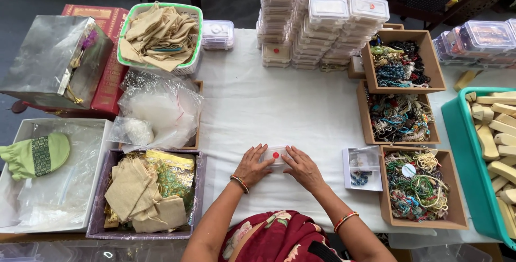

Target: The person straightens a green beaded necklace on a white tablecloth, then folds it and places it into a small plastic bag. The person then puts the bagged necklace into a small beige cloth pouch, ties the pouch closed, and places it into a clear plastic container.

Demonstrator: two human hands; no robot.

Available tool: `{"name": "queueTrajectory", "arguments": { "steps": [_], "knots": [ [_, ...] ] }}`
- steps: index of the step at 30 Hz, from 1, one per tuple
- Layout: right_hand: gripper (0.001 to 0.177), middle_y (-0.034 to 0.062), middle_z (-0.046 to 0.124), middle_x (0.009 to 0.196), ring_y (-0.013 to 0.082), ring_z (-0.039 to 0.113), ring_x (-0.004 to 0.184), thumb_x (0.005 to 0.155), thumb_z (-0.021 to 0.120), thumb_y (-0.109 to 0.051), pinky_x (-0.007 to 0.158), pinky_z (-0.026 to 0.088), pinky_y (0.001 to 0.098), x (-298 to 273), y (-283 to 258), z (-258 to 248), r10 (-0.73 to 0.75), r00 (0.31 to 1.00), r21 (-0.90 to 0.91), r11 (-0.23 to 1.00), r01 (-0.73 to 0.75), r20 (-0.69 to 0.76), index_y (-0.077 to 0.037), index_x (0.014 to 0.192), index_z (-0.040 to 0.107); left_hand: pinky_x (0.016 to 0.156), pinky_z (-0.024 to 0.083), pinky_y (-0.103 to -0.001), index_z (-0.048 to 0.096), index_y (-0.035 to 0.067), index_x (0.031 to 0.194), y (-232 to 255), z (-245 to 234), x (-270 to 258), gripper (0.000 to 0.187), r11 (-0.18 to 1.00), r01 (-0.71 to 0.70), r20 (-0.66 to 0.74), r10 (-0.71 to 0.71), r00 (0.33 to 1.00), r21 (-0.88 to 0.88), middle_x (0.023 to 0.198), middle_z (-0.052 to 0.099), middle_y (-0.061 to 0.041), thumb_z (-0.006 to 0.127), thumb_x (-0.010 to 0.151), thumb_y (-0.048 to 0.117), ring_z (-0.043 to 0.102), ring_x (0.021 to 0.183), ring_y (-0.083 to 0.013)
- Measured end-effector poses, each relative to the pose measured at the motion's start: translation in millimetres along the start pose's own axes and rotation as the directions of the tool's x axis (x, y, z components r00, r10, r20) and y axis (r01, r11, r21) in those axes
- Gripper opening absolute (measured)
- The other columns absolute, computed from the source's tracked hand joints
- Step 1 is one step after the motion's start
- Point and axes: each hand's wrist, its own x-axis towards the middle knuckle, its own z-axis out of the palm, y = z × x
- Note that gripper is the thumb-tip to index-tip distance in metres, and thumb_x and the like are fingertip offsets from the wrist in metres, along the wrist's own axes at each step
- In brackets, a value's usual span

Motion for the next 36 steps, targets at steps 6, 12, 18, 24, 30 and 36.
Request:
{"name": "queueTrajectory", "arguments": {
  "steps": [6,12,18,24,30,36],
  "knots": [
    [0.051,0.0121,0.059,0.147,0.0280,0.055,0.135,0.085,0.078,-0.019,0.109,0.048,0.0380,-13,17,35,-0.015,0.998,-0.050,0.999,0.012,-0.056,-0.015,0.134,0.066,0.117,0.037,-0.046,0.071,0.028,0.126,-8,10,-1,0.046,0.994,-0.064,-0.007,0.064,0.998,0.088,0.156,0.046,-0.015,0.083,0.081,0.028,0.042,0.146,-0.0327],
    [0.048,0.0203,0.061,0.136,0.0367,0.057,0.129,0.076,0.080,-0.020,0.109,0.040,0.0554,17,-28,-19,-0.004,1.000,-0.107,0.994,0.002,-0.013,-0.005,0.121,0.069,0.122,0.025,-0.050,0.038,0.026,0.153,-5,0,-3,0.086,0.996,0.000,0.055,-0.005,0.998,0.085,0.162,0.027,-0.018,0.080,0.082,0.048,0.025,0.151,-0.0358],
    [0.026,0.0148,0.068,0.125,0.0297,0.064,0.117,0.083,0.074,-0.013,0.099,0.049,0.0501,27,-12,13,-0.241,0.971,-0.086,0.967,0.240,0.005,-0.005,0.108,0.071,0.126,-0.005,-0.056,-0.003,0.022,0.164,31,-63,16,0.118,0.882,0.357,0.462,-0.466,0.755,0.307,0.171,-0.009,-0.017,0.059,0.084,0.081,-0.008,0.159,-0.0343],
    [0.020,0.0101,0.069,0.092,0.0270,0.069,0.081,0.083,0.063,0.002,0.071,0.057,0.0413,122,58,10,-0.172,0.967,-0.144,0.979,0.146,-0.187,-0.006,0.098,0.072,0.122,-0.006,-0.058,-0.001,0.011,0.161,-12,4,-5,0.120,0.924,0.225,0.141,-0.279,0.950,0.310,0.166,-0.004,-0.019,0.046,0.081,0.087,-0.007,0.156,-0.0347],
    [0.013,0.0108,0.066,0.097,0.0279,0.068,0.088,0.088,0.061,0.002,0.073,0.056,0.0413,258,116,-1,-0.101,0.957,-0.223,0.974,0.040,-0.270,-0.006,0.096,0.069,0.119,-0.003,-0.059,0.006,0.011,0.157,-26,10,-1,0.119,0.910,0.076,-0.227,0.020,0.974,0.408,0.163,0.000,-0.021,0.040,0.075,0.089,-0.003,0.154,-0.0358],
    [0.013,0.0093,0.068,0.106,0.0275,0.068,0.096,0.086,0.061,-0.001,0.077,0.057,0.0417,329,155,27,-0.087,0.957,-0.294,0.956,0.002,-0.276,-0.007,0.093,0.069,0.118,-0.002,-0.061,0.017,0.010,0.158,-42,36,-16,0.116,0.919,0.055,-0.195,0.024,0.981,0.390,0.163,0.006,-0.025,0.042,0.081,0.093,0.002,0.153,-0.0394]
  ]
}}
